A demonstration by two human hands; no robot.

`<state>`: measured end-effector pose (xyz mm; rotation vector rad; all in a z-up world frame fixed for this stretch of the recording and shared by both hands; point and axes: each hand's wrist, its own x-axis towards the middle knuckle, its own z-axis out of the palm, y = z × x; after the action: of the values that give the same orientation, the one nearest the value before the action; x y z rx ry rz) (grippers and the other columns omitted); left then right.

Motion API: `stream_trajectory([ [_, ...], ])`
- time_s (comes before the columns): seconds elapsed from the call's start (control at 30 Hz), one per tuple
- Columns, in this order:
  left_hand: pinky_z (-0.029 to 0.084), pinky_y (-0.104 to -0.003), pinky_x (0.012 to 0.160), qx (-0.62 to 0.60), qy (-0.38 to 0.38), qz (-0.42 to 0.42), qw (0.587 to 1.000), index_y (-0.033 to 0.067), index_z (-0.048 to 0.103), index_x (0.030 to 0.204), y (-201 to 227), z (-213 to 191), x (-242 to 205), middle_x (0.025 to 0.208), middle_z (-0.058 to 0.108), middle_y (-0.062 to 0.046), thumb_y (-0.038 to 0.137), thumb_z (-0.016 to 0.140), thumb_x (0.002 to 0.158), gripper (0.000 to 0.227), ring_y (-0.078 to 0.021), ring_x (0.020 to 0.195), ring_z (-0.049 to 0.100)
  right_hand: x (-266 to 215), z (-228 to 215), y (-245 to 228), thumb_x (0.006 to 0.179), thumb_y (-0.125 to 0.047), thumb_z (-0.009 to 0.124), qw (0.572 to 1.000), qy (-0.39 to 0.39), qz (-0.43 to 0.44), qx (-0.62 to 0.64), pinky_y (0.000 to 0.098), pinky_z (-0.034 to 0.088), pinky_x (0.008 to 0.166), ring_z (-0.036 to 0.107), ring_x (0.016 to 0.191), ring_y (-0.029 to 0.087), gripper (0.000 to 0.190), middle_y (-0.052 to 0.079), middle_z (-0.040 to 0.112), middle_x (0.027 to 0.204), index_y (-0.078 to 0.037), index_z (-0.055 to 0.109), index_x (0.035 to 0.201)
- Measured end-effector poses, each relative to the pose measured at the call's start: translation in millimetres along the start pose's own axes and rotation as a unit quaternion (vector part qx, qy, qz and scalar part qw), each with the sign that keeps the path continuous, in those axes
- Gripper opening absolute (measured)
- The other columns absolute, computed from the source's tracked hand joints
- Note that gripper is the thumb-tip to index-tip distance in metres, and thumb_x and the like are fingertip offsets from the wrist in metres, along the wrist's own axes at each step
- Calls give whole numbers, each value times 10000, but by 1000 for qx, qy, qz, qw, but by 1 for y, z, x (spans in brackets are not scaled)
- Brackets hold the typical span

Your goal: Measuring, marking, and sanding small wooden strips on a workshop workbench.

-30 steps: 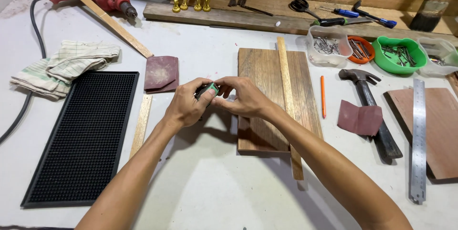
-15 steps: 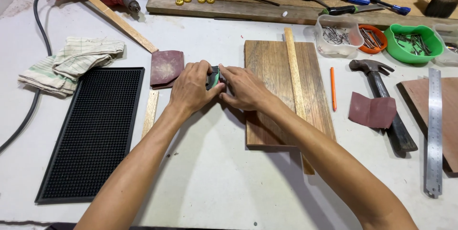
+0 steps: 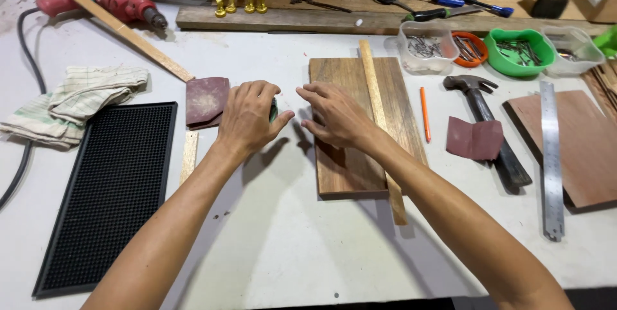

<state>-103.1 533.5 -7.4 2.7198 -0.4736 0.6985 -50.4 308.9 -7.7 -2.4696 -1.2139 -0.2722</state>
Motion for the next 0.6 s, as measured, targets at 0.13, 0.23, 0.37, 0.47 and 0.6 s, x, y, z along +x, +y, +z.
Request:
stream_trajectory([
  [0.13,402,-472,1001,-1,19,61,998,67,669,1193,37,17,31,1167,681,-130,406,785,831,508,-286,1133,605,-46,-43,13,880,-297,748,998,43,18,-30,483,413,1115,535,1292,369,644,186,575,1399,-62,545,1445],
  [0.23,389,-478,1017,-28,-13,84,996,70,662,1210,83,31,52,1141,685,-144,421,783,862,509,-303,1125,600,-91,-74,27,884,-304,759,996,58,47,-58,480,411,1108,538,1291,378,618,189,582,1369,-47,565,1412],
  [0.37,378,-472,1014,-73,-12,154,985,98,665,1227,145,53,72,1117,690,-142,373,784,846,485,-313,1106,609,-154,-112,44,855,-266,773,990,66,92,-89,494,404,1115,544,1272,375,633,190,593,1361,-31,572,1407],
  [0.47,376,-471,1020,-92,-20,197,976,98,653,1246,185,64,87,1129,694,-140,388,791,840,517,-322,1105,612,-191,-136,57,851,-268,774,984,71,128,-103,476,420,1096,549,1284,368,630,178,599,1372,-41,573,1403],
  [0.6,345,-502,1084,-100,-72,228,966,111,626,1292,225,68,109,1179,699,-137,433,796,818,598,-307,1171,615,-227,-163,77,829,-281,765,973,38,178,-140,460,419,1123,550,1297,356,678,165,597,1388,-72,567,1443],
])
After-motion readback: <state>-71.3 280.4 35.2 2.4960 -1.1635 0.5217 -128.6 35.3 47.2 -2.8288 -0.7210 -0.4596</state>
